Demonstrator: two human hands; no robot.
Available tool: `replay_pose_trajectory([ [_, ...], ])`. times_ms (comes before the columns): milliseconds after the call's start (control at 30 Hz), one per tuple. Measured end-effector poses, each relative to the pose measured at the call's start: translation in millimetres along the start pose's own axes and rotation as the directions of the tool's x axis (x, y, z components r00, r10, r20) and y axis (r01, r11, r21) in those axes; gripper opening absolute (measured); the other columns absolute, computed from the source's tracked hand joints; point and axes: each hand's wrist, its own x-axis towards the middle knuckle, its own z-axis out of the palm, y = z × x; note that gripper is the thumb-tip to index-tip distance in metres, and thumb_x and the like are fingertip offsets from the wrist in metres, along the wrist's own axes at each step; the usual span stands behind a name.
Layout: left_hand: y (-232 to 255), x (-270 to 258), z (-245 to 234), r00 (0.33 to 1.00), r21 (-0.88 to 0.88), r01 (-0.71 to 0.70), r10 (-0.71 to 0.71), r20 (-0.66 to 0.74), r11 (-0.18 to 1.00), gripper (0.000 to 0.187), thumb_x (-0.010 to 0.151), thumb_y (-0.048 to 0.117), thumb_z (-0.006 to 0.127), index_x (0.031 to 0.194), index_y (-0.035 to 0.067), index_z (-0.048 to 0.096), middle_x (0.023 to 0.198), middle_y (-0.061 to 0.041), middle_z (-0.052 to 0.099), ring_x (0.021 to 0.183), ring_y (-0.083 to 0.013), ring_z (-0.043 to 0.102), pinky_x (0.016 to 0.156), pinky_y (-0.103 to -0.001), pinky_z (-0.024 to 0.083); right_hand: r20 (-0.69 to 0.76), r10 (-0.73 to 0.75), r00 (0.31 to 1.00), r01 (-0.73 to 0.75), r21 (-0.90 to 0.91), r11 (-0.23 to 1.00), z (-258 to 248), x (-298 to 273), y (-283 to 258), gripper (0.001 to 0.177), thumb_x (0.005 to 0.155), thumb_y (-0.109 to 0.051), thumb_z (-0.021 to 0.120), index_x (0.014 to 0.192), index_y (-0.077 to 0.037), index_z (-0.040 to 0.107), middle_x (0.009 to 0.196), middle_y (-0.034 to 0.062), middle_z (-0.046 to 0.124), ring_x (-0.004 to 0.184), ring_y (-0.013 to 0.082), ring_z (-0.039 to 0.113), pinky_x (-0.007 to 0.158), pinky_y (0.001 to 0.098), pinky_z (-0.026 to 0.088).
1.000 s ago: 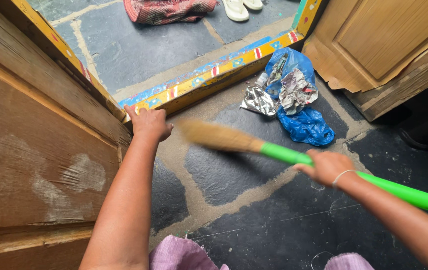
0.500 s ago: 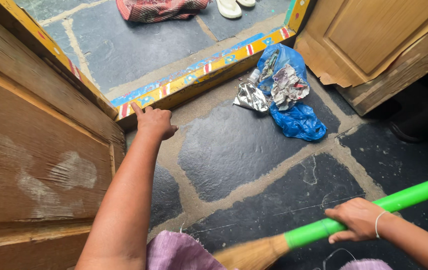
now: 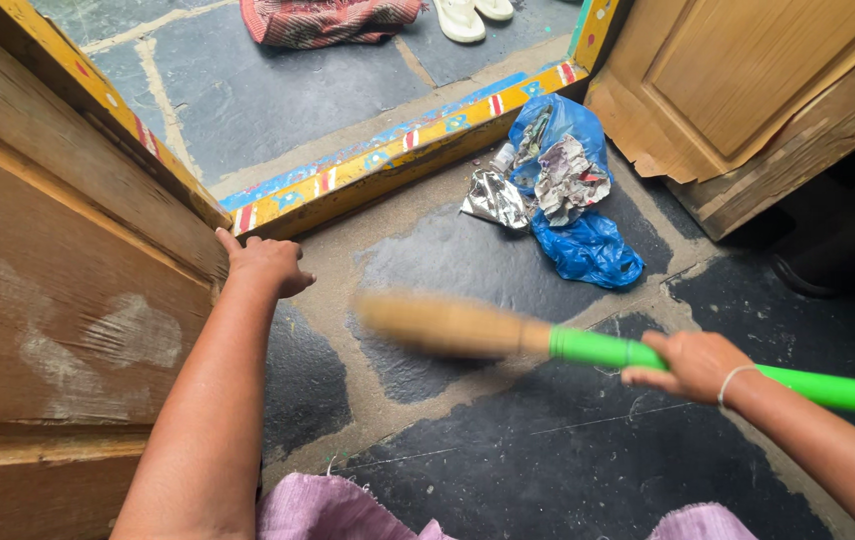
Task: The person sweeps debris on a tiled floor using a broom and collects the trash into a blue plastic bag. They also pick up larger pieces of trash by hand and place them into the bag.
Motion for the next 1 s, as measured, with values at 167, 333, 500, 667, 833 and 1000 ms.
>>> replay_pose_trajectory([
  [167, 13.6, 3.6, -6.6, 0.998, 0.004, -0.055, 0.056, -0.038, 0.998, 0.054, 0.094, 0.058, 0.062, 0.14, 0.03, 0.064, 0.142, -0.004, 0.065, 0.141, -0.0282, 0.05, 0.121, -0.076, -0.005, 0.23, -0.135, 0.964, 0.148, -0.04, 0.988, 60.4, -16.0, 36.8, 0.084, 0.078, -0.091, 0.051, 0.122, -0.021, 0.065, 0.087, 0.0096, 0.075, 0.09, 0.0308, 0.074, 0.082, 0.0457, 0.059],
  [333, 28.8, 12.0, -13.9, 0.993, -0.065, -0.104, 0.1, -0.067, 0.992, 0.058, 0.091, 0.06, 0.064, 0.141, 0.03, 0.061, 0.143, -0.003, 0.062, 0.14, -0.0297, 0.048, 0.116, -0.078, -0.002, 0.291, 0.232, 0.928, -0.217, -0.083, 0.973, 70.2, -5.4, 93.7, 0.089, 0.073, -0.092, 0.046, 0.131, -0.028, 0.064, 0.086, 0.0045, 0.079, 0.085, 0.0187, 0.081, 0.08, 0.0391, 0.066],
  [500, 24.6, 3.7, -18.1, 0.996, -0.041, -0.076, 0.074, -0.045, 0.996, 0.058, 0.091, 0.059, 0.064, 0.142, 0.031, 0.061, 0.142, -0.003, 0.063, 0.14, -0.0302, 0.048, 0.116, -0.078, -0.002, 0.05, 0.368, 0.928, -0.369, 0.013, 0.929, 22.2, 4.6, 90.9, 0.088, 0.076, -0.091, 0.043, 0.123, -0.021, 0.069, 0.077, 0.0071, 0.076, 0.076, 0.0239, 0.079, 0.071, 0.0426, 0.066],
  [667, 6.4, 3.1, -13.9, 0.999, -0.051, -0.05, 0.049, -0.021, 0.997, 0.058, 0.092, 0.059, 0.063, 0.143, 0.031, 0.06, 0.143, -0.002, 0.063, 0.141, -0.0301, 0.049, 0.115, -0.08, -0.001, -0.085, 0.219, 0.972, -0.215, 0.051, 0.975, 3.4, -6.0, 28.1, 0.087, 0.072, -0.087, 0.046, 0.131, -0.025, 0.062, 0.08, 0.0119, 0.076, 0.078, 0.0314, 0.079, 0.072, 0.0457, 0.064],
  [833, -3.5, 6.1, -7.6, 1.0, -0.051, -0.028, 0.028, 0.001, 0.998, 0.059, 0.093, 0.06, 0.063, 0.143, 0.031, 0.059, 0.144, -0.003, 0.061, 0.142, -0.0321, 0.047, 0.114, -0.079, -0.002, 0.033, 0.046, 0.998, -0.044, -0.038, 0.998, 15.9, -4.8, -38.8, 0.072, 0.086, -0.083, 0.041, 0.119, -0.023, 0.063, 0.092, 0.0114, 0.078, 0.093, 0.033, 0.076, 0.082, 0.047, 0.058],
  [1000, 1.4, -4.0, -20.5, 0.998, -0.061, -0.054, 0.053, -0.018, 0.997, 0.057, 0.093, 0.06, 0.062, 0.142, 0.031, 0.061, 0.145, -0.002, 0.061, 0.141, -0.0296, 0.05, 0.116, -0.08, -0.002, -0.086, 0.26, 0.962, -0.244, 0.159, 0.957, -29.1, 19.5, -23.2, 0.072, 0.085, -0.08, 0.046, 0.127, -0.025, 0.066, 0.099, 0.0137, 0.077, 0.095, 0.0356, 0.075, 0.082, 0.0491, 0.059],
])
